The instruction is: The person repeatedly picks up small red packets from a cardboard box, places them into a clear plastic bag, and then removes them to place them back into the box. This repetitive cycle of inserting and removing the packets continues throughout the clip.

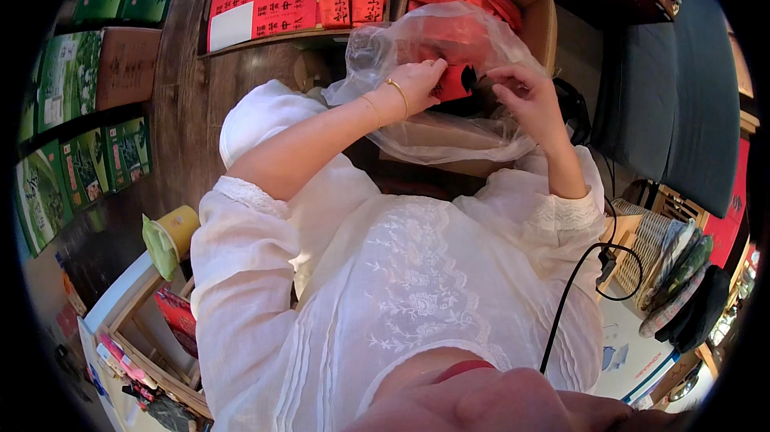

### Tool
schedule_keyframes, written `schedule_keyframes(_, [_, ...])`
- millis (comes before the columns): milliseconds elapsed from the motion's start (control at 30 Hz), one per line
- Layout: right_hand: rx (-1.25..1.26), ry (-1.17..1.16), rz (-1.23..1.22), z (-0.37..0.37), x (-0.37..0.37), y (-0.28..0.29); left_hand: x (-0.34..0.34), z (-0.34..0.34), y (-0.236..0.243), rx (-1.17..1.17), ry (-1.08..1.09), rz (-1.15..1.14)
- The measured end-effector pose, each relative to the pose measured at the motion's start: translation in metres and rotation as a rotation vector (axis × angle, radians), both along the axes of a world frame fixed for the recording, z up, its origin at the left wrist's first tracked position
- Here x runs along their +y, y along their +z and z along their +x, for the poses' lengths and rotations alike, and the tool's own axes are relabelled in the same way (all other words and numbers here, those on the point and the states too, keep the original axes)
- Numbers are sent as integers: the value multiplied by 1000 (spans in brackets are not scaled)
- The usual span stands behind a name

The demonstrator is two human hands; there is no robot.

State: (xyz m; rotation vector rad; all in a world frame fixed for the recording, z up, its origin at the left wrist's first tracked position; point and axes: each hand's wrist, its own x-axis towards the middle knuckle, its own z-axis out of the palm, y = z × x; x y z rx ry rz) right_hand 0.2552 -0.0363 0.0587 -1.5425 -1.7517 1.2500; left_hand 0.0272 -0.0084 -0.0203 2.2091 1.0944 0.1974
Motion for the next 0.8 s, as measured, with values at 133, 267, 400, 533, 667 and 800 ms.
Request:
schedule_keyframes(133, [-78, 23, -6, -16, -9, -6, 1, 3, 2, -61, -9, 9])
schedule_keyframes(267, [-47, 28, 3, -20, -11, -14, -1, 5, 4, -156, 18, 35])
schedule_keyframes(400, [190, -162, -62, -20, -7, -2, 2, 4, 6, -159, 66, -39])
schedule_keyframes(533, [310, -194, 24, -21, -10, 11, -2, 4, 15, -237, 89, 75])
schedule_keyframes(667, [133, -48, 141, -27, -7, 14, -1, -4, 6, -171, 92, 85])
schedule_keyframes(800, [150, -113, 282, -24, 0, 9, -6, -3, 17, -165, 97, 55])
